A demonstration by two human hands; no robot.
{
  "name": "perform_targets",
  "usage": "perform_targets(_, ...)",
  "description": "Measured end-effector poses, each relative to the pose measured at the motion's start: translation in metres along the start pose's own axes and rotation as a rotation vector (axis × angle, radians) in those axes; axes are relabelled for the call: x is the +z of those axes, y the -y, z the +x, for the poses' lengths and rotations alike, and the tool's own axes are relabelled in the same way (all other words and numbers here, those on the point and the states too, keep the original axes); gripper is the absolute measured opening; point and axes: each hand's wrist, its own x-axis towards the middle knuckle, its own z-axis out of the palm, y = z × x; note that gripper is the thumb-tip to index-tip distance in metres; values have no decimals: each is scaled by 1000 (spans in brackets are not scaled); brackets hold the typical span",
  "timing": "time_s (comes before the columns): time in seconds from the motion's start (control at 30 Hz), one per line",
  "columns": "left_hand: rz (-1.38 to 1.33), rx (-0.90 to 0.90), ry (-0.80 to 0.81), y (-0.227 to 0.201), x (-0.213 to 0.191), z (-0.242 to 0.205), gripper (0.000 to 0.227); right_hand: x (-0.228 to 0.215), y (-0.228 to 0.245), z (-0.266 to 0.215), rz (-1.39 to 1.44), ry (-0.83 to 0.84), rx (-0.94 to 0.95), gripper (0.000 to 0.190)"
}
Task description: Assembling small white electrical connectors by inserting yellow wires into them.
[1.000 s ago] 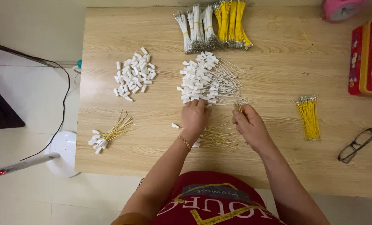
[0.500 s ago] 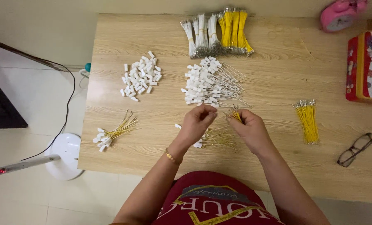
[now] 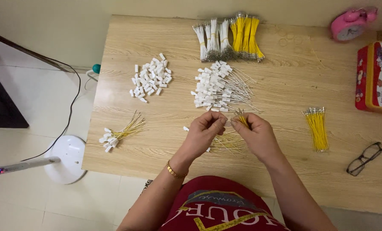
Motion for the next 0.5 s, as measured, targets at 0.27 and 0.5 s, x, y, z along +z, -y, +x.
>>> perform_targets(0.27, -181, -32, -20, 6, -3, 0, 20, 3, 21, -8, -157, -78, -32, 5)
perform_targets(0.5, -481, -131, 4, 26, -14, 4, 25, 3, 26, -10, -367, -109, -153, 9)
